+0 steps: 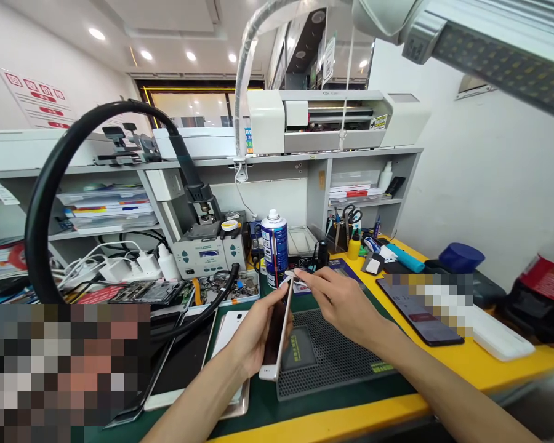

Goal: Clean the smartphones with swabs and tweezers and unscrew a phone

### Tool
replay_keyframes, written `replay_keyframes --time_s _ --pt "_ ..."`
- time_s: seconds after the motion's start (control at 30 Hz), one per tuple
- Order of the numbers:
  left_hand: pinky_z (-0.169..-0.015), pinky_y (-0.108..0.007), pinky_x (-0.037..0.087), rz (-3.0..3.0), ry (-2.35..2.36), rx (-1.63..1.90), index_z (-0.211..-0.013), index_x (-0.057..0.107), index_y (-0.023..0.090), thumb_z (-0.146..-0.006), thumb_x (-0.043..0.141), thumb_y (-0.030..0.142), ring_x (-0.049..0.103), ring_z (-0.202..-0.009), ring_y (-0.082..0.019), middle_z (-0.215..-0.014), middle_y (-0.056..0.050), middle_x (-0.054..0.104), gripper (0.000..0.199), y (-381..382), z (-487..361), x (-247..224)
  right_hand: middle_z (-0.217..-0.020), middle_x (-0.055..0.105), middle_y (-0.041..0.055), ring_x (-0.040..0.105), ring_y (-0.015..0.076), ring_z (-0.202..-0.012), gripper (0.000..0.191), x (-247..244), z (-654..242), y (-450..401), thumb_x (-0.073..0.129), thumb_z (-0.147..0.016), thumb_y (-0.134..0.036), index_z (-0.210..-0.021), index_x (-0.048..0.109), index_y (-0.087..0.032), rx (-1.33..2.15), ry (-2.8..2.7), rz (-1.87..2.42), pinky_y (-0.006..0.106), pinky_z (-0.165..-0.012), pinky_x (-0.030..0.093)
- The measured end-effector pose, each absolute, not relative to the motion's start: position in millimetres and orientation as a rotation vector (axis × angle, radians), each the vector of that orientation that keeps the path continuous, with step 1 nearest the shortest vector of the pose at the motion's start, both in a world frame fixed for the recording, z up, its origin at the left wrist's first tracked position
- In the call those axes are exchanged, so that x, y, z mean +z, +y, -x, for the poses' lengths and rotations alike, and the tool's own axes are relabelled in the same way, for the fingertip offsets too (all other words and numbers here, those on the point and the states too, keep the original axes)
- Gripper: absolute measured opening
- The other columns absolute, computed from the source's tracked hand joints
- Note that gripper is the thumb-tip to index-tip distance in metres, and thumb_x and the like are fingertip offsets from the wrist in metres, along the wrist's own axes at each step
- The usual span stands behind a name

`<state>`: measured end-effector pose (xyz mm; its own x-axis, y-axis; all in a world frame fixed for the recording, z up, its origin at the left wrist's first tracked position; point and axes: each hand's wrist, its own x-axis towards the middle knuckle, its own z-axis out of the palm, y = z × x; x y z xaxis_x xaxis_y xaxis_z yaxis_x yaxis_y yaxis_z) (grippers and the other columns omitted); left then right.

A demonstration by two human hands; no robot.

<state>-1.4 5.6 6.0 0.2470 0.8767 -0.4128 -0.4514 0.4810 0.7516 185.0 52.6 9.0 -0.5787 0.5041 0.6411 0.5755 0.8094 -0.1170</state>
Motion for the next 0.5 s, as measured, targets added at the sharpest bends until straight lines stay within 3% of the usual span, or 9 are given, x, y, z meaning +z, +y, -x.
replay_keyframes --time_s 0.27,0.5 --pt "-0.033 -0.019 0.033 -0.558 0.937 0.989 -0.065 0.057 0.016 -0.084 0.061 0.056 0.041 -0.035 -0.007 -0.049 0.002 0.049 0.045 12.0 7.3 -2.9 -0.092 0.059 0.0071 0.057 0.0157 -0.073 0.048 5.2 -181.7 46.8 0.043 -0.095 -0.006 -0.140 0.049 -0.020 -0.062 -2.411 0.685 0.027 -0.066 0.049" --pt "-0.031 -0.018 0.033 -0.526 0.873 1.026 -0.066 0.054 0.018 -0.078 0.071 0.054 0.042 -0.035 -0.007 -0.047 0.005 0.046 0.042 13.4 10.6 1.5 -0.099 0.060 0.0089 0.057 0.0178 -0.083 0.050 4.0 -179.9 37.7 0.044 -0.091 -0.005 -0.139 0.049 -0.021 -0.024 -2.505 0.528 0.028 -0.069 0.047"
